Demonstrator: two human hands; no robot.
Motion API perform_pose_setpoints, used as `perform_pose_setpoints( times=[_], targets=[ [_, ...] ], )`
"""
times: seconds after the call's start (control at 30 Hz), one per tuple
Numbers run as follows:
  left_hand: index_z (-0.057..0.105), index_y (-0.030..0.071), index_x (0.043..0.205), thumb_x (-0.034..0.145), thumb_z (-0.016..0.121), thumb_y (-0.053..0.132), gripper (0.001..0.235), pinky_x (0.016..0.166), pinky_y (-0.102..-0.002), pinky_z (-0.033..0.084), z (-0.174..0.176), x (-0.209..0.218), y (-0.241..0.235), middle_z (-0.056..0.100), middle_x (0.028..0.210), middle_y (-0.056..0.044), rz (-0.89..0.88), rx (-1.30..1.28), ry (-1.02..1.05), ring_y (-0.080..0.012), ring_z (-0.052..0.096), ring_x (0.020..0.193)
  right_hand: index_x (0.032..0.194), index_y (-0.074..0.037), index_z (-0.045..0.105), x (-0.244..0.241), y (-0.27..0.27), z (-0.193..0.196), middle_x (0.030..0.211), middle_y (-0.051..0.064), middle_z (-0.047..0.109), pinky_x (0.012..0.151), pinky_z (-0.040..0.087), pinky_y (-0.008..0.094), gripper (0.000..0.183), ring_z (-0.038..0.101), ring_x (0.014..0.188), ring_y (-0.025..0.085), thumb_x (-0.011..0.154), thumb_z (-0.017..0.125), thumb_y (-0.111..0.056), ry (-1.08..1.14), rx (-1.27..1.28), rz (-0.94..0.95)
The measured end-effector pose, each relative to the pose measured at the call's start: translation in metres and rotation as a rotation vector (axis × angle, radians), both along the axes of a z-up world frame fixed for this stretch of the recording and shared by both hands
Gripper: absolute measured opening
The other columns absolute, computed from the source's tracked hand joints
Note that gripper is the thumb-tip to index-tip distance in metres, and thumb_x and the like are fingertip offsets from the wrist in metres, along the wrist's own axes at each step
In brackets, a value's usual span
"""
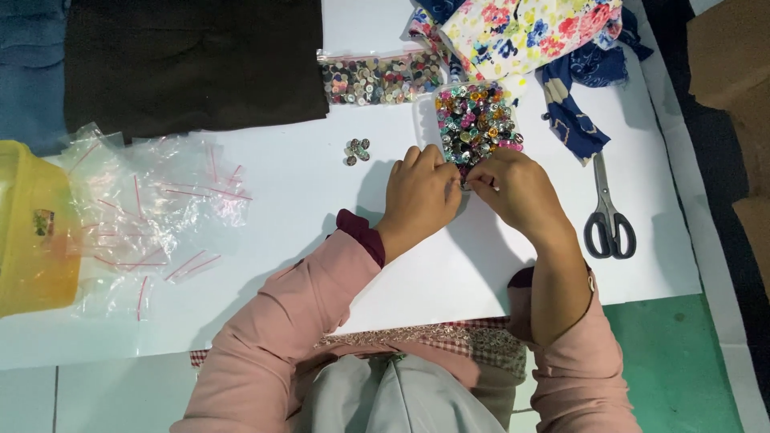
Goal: Packaging small decorative buttons into individual plastic bags at a work station.
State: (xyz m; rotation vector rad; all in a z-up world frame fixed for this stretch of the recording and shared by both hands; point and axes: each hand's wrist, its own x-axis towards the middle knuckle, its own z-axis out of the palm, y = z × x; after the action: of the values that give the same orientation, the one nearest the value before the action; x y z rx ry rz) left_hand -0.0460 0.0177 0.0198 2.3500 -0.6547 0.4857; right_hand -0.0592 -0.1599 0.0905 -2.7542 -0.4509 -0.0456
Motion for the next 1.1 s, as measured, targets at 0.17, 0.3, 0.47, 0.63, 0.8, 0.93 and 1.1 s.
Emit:
perform_pose_setpoints(
  times=[0.17, 0.3, 0.47, 0.63, 0.8, 0.93, 1.1],
  targets=[
    [0.071, 0.014, 0.102, 0.086, 0.074, 0.013, 0.016, 0.071, -0.038, 0.051, 0.009, 0.000, 0.007, 0.056, 0.088, 0.000, -0.093, -0.209, -0.010, -0.0239, 0.061, 0.084, 0.102, -0.005, 0.080, 0.006, -0.010, -0.013, 0.083, 0.012, 0.068, 0.069, 0.057, 0.037, 0.013, 0.068, 0.078, 0.026, 0.089, 0.080, -0.007, 0.011, 0.269, -0.049],
    [0.071, 0.017, 0.110, 0.090, 0.076, 0.016, 0.021, 0.074, -0.030, 0.054, 0.004, -0.001, 0.008, 0.070, 0.089, 0.000, -0.112, -0.372, 0.039, -0.0176, 0.065, 0.080, 0.102, -0.008, 0.080, 0.007, -0.008, -0.019, 0.084, 0.010, 0.069, 0.073, 0.056, 0.033, 0.012, 0.065, 0.080, 0.021, 0.092, 0.082, -0.013, 0.062, 0.499, -0.128],
    [0.075, 0.017, 0.103, 0.092, 0.076, 0.016, 0.012, 0.069, -0.026, 0.054, -0.002, -0.001, 0.012, 0.076, 0.086, -0.001, -0.042, -0.400, 0.056, -0.0145, 0.065, 0.073, 0.104, -0.006, 0.080, 0.005, -0.007, -0.016, 0.087, 0.013, 0.069, 0.074, 0.056, 0.035, 0.013, 0.064, 0.082, 0.025, 0.091, 0.081, -0.009, 0.057, 0.479, -0.076],
    [0.074, 0.015, 0.101, 0.086, 0.081, 0.015, 0.016, 0.065, -0.027, 0.055, -0.007, -0.003, 0.013, 0.076, 0.084, -0.003, 0.018, -0.422, 0.030, -0.0149, 0.064, 0.068, 0.105, -0.003, 0.081, 0.000, 0.010, -0.003, 0.090, 0.016, 0.069, 0.070, 0.056, 0.034, 0.020, 0.066, 0.083, 0.028, 0.085, 0.081, -0.003, -0.030, 0.158, -0.021],
    [0.075, 0.018, 0.099, 0.085, 0.080, 0.014, 0.016, 0.061, -0.028, 0.054, -0.012, 0.002, 0.017, 0.076, 0.082, -0.001, 0.052, -0.438, 0.068, -0.0154, 0.064, 0.065, 0.098, -0.005, 0.082, 0.007, 0.018, 0.003, 0.087, 0.015, 0.067, 0.070, 0.056, 0.035, 0.018, 0.066, 0.083, 0.028, 0.080, 0.083, -0.003, -0.079, -0.027, 0.013],
    [0.075, 0.017, 0.100, 0.086, 0.078, 0.014, 0.015, 0.061, -0.027, 0.055, -0.015, 0.000, 0.019, 0.076, 0.083, -0.001, 0.045, -0.447, 0.126, -0.0160, 0.065, 0.067, 0.095, -0.007, 0.082, 0.014, 0.008, -0.013, 0.088, 0.013, 0.066, 0.071, 0.058, 0.038, 0.018, 0.066, 0.086, 0.030, 0.077, 0.084, -0.008, -0.092, -0.091, 0.058],
    [0.075, 0.018, 0.102, 0.088, 0.077, 0.013, 0.015, 0.060, -0.026, 0.057, -0.015, 0.002, 0.019, 0.076, 0.084, -0.002, 0.039, -0.452, 0.135, -0.0162, 0.066, 0.067, 0.095, -0.007, 0.080, 0.012, 0.006, -0.006, 0.090, 0.012, 0.068, 0.074, 0.058, 0.036, 0.018, 0.068, 0.089, 0.029, 0.077, 0.083, -0.005, -0.069, 0.046, 0.037]
  ],
)
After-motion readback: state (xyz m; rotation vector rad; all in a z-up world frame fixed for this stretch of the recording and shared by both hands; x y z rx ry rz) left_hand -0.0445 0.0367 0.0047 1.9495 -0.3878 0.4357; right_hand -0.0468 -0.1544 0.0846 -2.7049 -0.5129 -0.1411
